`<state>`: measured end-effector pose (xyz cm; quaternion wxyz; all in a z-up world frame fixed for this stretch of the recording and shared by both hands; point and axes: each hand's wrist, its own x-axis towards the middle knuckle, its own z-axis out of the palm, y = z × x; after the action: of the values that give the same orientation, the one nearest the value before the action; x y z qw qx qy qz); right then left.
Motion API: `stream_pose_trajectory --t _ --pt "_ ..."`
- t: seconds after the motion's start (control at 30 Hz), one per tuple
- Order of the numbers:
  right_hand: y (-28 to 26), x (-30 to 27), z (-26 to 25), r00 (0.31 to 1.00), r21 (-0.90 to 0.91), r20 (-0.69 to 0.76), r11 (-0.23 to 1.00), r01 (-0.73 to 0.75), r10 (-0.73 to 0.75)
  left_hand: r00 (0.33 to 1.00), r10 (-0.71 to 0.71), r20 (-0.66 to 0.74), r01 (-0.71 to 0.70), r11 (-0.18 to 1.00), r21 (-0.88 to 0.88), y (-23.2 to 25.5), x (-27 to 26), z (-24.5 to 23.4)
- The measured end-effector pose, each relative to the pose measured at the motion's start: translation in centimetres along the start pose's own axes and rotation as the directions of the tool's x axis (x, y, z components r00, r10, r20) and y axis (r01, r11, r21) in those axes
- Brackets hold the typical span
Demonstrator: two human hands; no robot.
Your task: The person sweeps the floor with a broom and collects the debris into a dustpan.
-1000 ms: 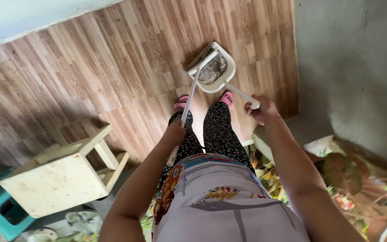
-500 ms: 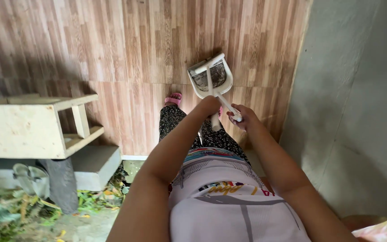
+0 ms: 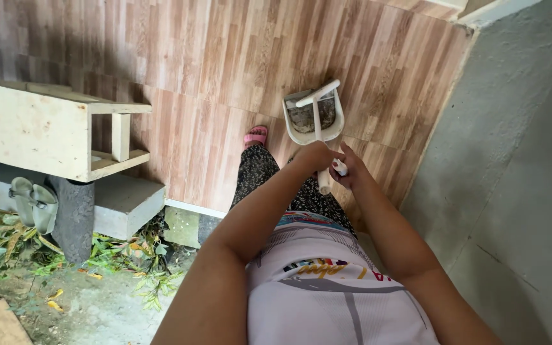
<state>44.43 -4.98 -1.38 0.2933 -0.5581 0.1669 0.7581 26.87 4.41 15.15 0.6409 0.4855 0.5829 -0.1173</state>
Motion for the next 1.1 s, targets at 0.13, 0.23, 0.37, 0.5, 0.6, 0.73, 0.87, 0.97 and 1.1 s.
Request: stream_pose_trajectory --t 0.13,0.23,0.37,0.5,0.6,0.73,0.87,0.97,1.1 --pt "-1.2 -1.0 1.5 0.998 -0.032 0.034 0.998 0.054 -0.053 0.985 0.11 0.13 -0.126 0.985 0.119 2.4 1.3 0.8" --pt "-2.6 -1.7 2.3 0.994 -0.09 0.044 0.99 0.107 -0.103 0.952 0.093 0.291 -0.13 0.986 0.109 5.2 1.5 1.2" --pt "-3.1 -2.6 0.8 0.994 -0.189 0.016 0.976 0.107 -0.106 0.89 0.081 0.449 -0.109 0.993 0.036 6.7 0.8 2.6" --pt "-4.4 -3.2 0.7 0.993 -0.223 0.025 0.967 0.121 -0.118 0.889 0.092 0.449 -0.126 0.991 0.046 7.6 0.8 2.4" --pt "-4.0 -4.8 1.2 0.993 -0.216 0.024 0.97 0.115 -0.113 0.939 0.092 0.331 -0.114 0.992 0.048 6.1 0.4 2.0" --pt "-3.6 -6.4 2.0 0.985 -0.044 0.157 0.997 -0.063 0.069 0.995 0.092 0.044 -0.085 0.988 -0.132 -0.4 -1.4 -2.1" --pt "-1.8 -5.7 0.6 0.996 -0.233 -0.067 0.97 -0.065 0.051 0.997 0.009 -0.075 -0.01 1.0 -0.01 -7.6 -7.4 -7.9" --pt "0.1 -4.8 -0.7 0.998 -0.359 0.067 0.933 0.006 0.019 0.991 -0.12 -0.066 0.076 0.886 -0.458 -12.4 -12.6 -11.6" --pt "3.2 -3.7 1.3 0.997 -0.287 -0.063 0.956 -0.061 0.044 0.968 -0.184 -0.17 0.047 0.8 -0.598 -21.0 -15.8 -14.3"
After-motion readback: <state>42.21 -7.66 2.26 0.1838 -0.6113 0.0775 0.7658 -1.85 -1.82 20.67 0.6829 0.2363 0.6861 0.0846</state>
